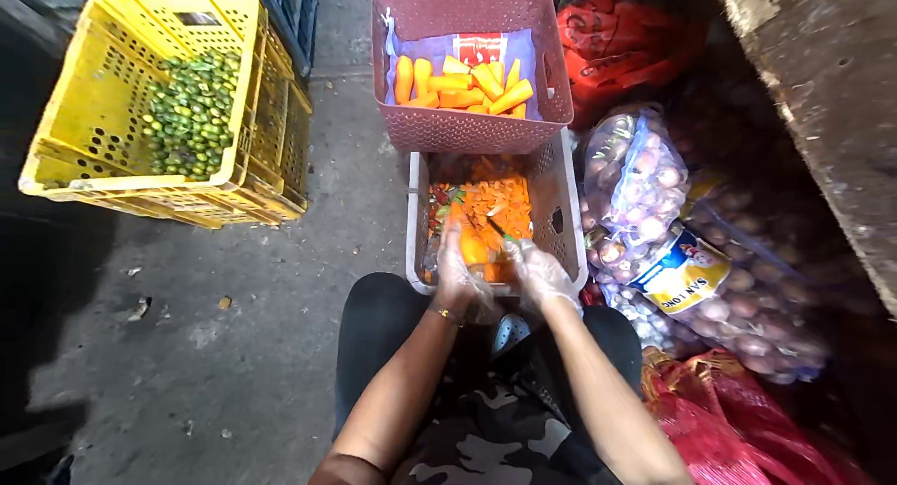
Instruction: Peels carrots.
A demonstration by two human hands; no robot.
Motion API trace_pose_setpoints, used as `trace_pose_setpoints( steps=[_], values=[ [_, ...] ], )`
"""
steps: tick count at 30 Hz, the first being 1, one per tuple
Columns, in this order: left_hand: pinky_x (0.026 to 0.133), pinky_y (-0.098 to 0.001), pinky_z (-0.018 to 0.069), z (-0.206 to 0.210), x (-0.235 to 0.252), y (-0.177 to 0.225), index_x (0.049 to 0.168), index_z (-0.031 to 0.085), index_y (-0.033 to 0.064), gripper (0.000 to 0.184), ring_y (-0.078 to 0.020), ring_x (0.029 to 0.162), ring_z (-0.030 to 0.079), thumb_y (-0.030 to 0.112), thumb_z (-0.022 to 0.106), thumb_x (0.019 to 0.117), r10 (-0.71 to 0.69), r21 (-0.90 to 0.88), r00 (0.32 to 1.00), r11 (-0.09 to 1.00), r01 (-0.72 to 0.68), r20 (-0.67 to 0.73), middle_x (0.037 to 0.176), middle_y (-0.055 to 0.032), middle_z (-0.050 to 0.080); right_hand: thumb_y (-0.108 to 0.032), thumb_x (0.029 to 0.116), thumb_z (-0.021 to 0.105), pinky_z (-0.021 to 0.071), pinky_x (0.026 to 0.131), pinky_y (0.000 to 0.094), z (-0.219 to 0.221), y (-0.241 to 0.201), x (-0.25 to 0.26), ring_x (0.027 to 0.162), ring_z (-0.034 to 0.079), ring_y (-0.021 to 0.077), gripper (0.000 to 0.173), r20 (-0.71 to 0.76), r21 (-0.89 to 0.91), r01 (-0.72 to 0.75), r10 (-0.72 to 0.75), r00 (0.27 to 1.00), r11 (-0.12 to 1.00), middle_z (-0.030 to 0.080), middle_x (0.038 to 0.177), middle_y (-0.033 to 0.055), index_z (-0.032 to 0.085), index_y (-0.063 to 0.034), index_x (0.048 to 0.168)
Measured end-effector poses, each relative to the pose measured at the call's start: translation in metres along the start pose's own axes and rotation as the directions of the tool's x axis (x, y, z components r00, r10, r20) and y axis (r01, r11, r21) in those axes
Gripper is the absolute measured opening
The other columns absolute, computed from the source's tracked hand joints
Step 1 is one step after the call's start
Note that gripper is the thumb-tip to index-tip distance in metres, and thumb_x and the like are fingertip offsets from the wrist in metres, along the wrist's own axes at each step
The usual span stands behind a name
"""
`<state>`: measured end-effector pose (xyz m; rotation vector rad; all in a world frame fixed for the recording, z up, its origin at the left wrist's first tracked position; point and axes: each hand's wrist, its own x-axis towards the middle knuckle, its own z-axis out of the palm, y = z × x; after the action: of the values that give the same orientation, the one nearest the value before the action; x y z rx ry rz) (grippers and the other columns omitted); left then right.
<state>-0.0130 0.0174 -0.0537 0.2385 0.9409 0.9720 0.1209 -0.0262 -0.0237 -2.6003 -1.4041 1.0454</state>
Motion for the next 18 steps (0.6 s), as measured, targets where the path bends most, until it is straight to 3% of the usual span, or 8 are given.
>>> trace_pose_setpoints(
  steps=[1, 3, 6, 10, 13, 16, 18],
  values=[
    [0.074, -0.0362, 0.0569, 0.002, -0.002, 0.003, 0.139, 0.053, 0.0209, 0.042, -0.018, 0.087, 0.065, 0.046, 0.039, 0.1084, -0.028, -0.013, 1.0, 1.0, 0.028, 0.013, 0.107, -0.0071, 0.065, -0.054, 0.1097, 0.031, 0.0445, 0.105, 0.0652, -0.001, 0.011, 0.011, 0.126, 0.061, 0.0422, 0.059, -0.019, 0.047, -0.025, 0.026, 0.999, 0.999, 0.065, 0.131, 0.0235, 0.055, -0.0135, 0.145],
    [0.063, -0.0339, 0.0572, 0.004, -0.002, 0.01, 0.122, 0.057, 0.0159, 0.041, -0.0188, 0.074, 0.065, 0.05, 0.04, 0.1059, -0.136, -0.093, 0.991, 0.987, 0.135, -0.008, 0.092, -0.0083, 0.064, -0.051, 0.1109, 0.031, 0.0417, 0.108, 0.0642, -0.003, 0.027, 0.018, 0.129, 0.058, 0.0418, 0.058, -0.076, 0.136, -0.024, 0.035, 0.997, 0.99, 0.063, 0.134, 0.0245, 0.056, -0.0089, 0.143],
    [0.069, -0.0363, 0.0586, 0.008, -0.003, 0.016, 0.122, 0.057, 0.0167, 0.043, -0.0209, 0.08, 0.066, 0.053, 0.044, 0.1041, -0.201, -0.174, 0.98, 0.965, 0.196, -0.011, 0.096, -0.0091, 0.064, -0.043, 0.1123, 0.032, 0.0422, 0.109, 0.0601, -0.011, 0.028, 0.003, 0.128, 0.06, 0.0376, 0.053, -0.111, 0.173, 0.039, -0.02, 0.994, 0.984, 0.064, 0.132, 0.0233, 0.057, -0.0064, 0.141],
    [0.073, -0.0347, 0.0573, 0.004, 0.0, 0.01, 0.126, 0.059, 0.018, 0.05, -0.0166, 0.085, 0.066, 0.057, 0.036, 0.1062, -0.086, -0.02, 0.995, 0.996, 0.087, 0.041, 0.099, -0.0058, 0.067, -0.043, 0.1091, 0.041, 0.0514, 0.094, 0.0551, -0.014, 0.014, -0.042, 0.103, 0.069, 0.0328, 0.05, -0.125, 0.179, 0.283, -0.264, 0.957, 0.942, 0.071, 0.108, 0.0196, 0.065, -0.0041, 0.127],
    [0.078, -0.0352, 0.0563, 0.004, -0.002, 0.01, 0.133, 0.058, 0.0212, 0.051, -0.0155, 0.092, 0.066, 0.057, 0.031, 0.1072, -0.026, 0.103, 0.999, 0.994, 0.021, 0.041, 0.108, -0.0037, 0.067, -0.052, 0.1059, 0.043, 0.0538, 0.078, 0.0577, -0.009, 0.006, -0.063, 0.088, 0.071, 0.0362, 0.054, -0.137, 0.011, 0.347, -0.342, 0.93, 0.938, 0.071, 0.09, 0.0181, 0.069, -0.0059, 0.115],
    [0.087, -0.0346, 0.0549, 0.004, -0.003, 0.01, 0.142, 0.053, 0.024, 0.046, -0.0139, 0.104, 0.064, 0.049, 0.033, 0.1093, 0.065, 0.213, 0.997, 0.974, -0.075, 0.051, 0.123, -0.0023, 0.065, -0.056, 0.1053, 0.041, 0.0537, 0.077, 0.0588, -0.009, 0.001, -0.067, 0.091, 0.072, 0.0384, 0.057, -0.115, -0.083, 0.322, -0.33, 0.937, 0.943, 0.072, 0.091, 0.019, 0.069, -0.0065, 0.114],
    [0.104, -0.0391, 0.0475, 0.001, -0.004, 0.011, 0.154, 0.042, 0.025, 0.045, -0.0152, 0.128, 0.054, 0.035, 0.036, 0.1103, 0.122, 0.362, 0.989, 0.921, -0.144, 0.084, 0.147, -0.0032, 0.053, -0.054, 0.1058, 0.042, 0.0534, 0.077, 0.0583, -0.01, -0.004, -0.065, 0.092, 0.072, 0.0395, 0.056, -0.112, -0.115, 0.296, -0.309, 0.945, 0.948, 0.072, 0.091, 0.0199, 0.068, -0.0057, 0.114]
  ],
)
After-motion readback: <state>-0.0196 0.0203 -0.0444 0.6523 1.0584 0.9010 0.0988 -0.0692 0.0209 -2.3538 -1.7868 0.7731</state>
